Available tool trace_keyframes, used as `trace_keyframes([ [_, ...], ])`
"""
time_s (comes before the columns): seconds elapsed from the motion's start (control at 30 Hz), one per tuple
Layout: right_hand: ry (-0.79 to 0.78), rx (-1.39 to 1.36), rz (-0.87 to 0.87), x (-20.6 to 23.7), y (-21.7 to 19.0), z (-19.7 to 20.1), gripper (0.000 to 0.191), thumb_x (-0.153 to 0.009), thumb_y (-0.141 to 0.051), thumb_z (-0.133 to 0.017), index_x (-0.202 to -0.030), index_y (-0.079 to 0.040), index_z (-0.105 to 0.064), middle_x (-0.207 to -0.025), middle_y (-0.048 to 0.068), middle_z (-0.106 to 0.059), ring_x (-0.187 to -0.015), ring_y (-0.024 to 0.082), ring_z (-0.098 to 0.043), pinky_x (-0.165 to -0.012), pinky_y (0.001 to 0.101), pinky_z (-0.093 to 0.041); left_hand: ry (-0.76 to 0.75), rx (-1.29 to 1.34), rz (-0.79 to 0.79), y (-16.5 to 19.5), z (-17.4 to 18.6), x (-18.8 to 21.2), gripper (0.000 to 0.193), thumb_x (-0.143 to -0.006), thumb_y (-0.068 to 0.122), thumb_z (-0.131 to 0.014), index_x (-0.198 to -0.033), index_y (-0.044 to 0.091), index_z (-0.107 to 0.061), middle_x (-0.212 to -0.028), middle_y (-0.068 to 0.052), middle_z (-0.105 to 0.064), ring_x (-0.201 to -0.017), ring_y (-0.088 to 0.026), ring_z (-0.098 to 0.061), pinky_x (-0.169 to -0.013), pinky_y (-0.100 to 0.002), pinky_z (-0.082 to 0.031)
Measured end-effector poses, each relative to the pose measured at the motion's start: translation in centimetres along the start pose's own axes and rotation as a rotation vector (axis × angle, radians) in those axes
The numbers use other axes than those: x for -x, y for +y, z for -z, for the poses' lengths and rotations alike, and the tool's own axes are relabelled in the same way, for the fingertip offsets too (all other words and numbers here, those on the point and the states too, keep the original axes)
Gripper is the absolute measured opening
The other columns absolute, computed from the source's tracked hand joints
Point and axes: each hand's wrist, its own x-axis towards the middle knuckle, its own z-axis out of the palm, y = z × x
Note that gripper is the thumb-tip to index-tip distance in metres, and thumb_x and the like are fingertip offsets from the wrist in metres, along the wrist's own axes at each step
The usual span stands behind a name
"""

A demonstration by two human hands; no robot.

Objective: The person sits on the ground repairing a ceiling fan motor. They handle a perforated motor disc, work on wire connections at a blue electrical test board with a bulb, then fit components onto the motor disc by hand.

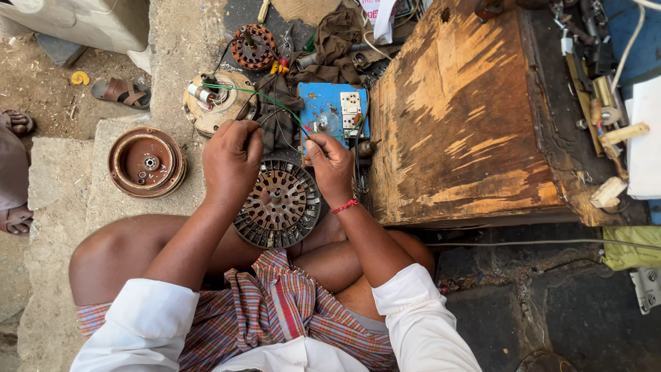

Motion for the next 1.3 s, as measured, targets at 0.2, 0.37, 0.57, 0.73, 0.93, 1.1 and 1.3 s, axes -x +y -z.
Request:
trace_keyframes([
  [0.2,0.008,0.031,-0.016,-0.1,-0.1,0.0,0.017,-0.103,-0.015,-0.066,-0.109,0.000,-0.073,-0.080,0.006,-0.075,-0.071,0.009,-0.073,-0.064,0.0263,-0.062,-0.010,0.021,0.000,0.6,-0.3,0.3,0.006,-0.097,0.009,-0.071,-0.100,0.004,-0.072,-0.089,-0.011,-0.068,-0.077,-0.029,-0.068,-0.068,-0.040,-0.053],
  [0.37,0.016,0.062,-0.032,-0.2,0.1,0.1,0.017,-0.103,-0.015,-0.066,-0.109,0.000,-0.074,-0.081,0.006,-0.076,-0.072,0.009,-0.074,-0.064,0.0256,-0.063,-0.011,0.022,-0.011,0.7,-0.4,0.6,0.006,-0.097,0.009,-0.072,-0.099,0.004,-0.072,-0.089,-0.011,-0.068,-0.079,-0.029,-0.069,-0.069,-0.040,-0.053],
  [0.57,0.015,0.093,-0.050,0.1,0.5,0.2,0.018,-0.103,-0.014,-0.066,-0.110,0.001,-0.074,-0.079,0.006,-0.076,-0.071,0.010,-0.074,-0.064,0.0263,-0.062,-0.023,0.045,-0.009,0.6,-0.4,0.7,0.006,-0.097,0.008,-0.070,-0.101,0.003,-0.071,-0.090,-0.011,-0.068,-0.079,-0.029,-0.069,-0.070,-0.040,-0.054],
  [0.73,0.006,0.076,-0.038,0.0,0.5,0.2,0.019,-0.103,-0.014,-0.065,-0.111,0.000,-0.073,-0.082,0.006,-0.076,-0.072,0.010,-0.075,-0.064,0.0262,-0.063,-0.034,0.051,0.002,0.7,-0.4,0.7,0.006,-0.098,0.008,-0.070,-0.100,0.003,-0.071,-0.089,-0.010,-0.068,-0.077,-0.027,-0.069,-0.068,-0.039,-0.053],
  [0.93,0.022,0.044,0.009,-0.3,-0.2,0.0,0.017,-0.103,-0.015,-0.066,-0.109,-0.001,-0.073,-0.081,0.006,-0.075,-0.071,0.011,-0.074,-0.063,0.0259,-0.063,-0.002,0.012,-0.054,0.5,-0.1,0.1,0.007,-0.099,0.009,-0.070,-0.100,0.002,-0.070,-0.088,-0.011,-0.068,-0.075,-0.027,-0.067,-0.066,-0.040,-0.051],
  [1.1,0.047,0.008,0.027,-0.3,-0.9,0.4,0.015,-0.104,-0.015,-0.066,-0.109,-0.002,-0.073,-0.082,0.005,-0.074,-0.073,0.010,-0.071,-0.067,0.0273,-0.061,0.077,-0.009,-0.090,-0.2,0.4,-1.5,0.007,-0.100,0.008,-0.070,-0.098,0.002,-0.070,-0.087,-0.011,-0.069,-0.075,-0.024,-0.067,-0.066,-0.039,-0.051],
  [1.3,0.079,-0.118,-0.019,-0.6,-0.8,1.1,0.016,-0.105,-0.015,-0.065,-0.109,-0.001,-0.072,-0.084,0.004,-0.073,-0.076,0.010,-0.071,-0.071,0.0281,-0.062,0.119,0.231,0.057,-0.9,0.3,-3.9,0.008,-0.104,0.008,-0.069,-0.102,0.001,-0.071,-0.087,-0.006,-0.071,-0.077,-0.012,-0.068,-0.069,-0.029,-0.054],
])
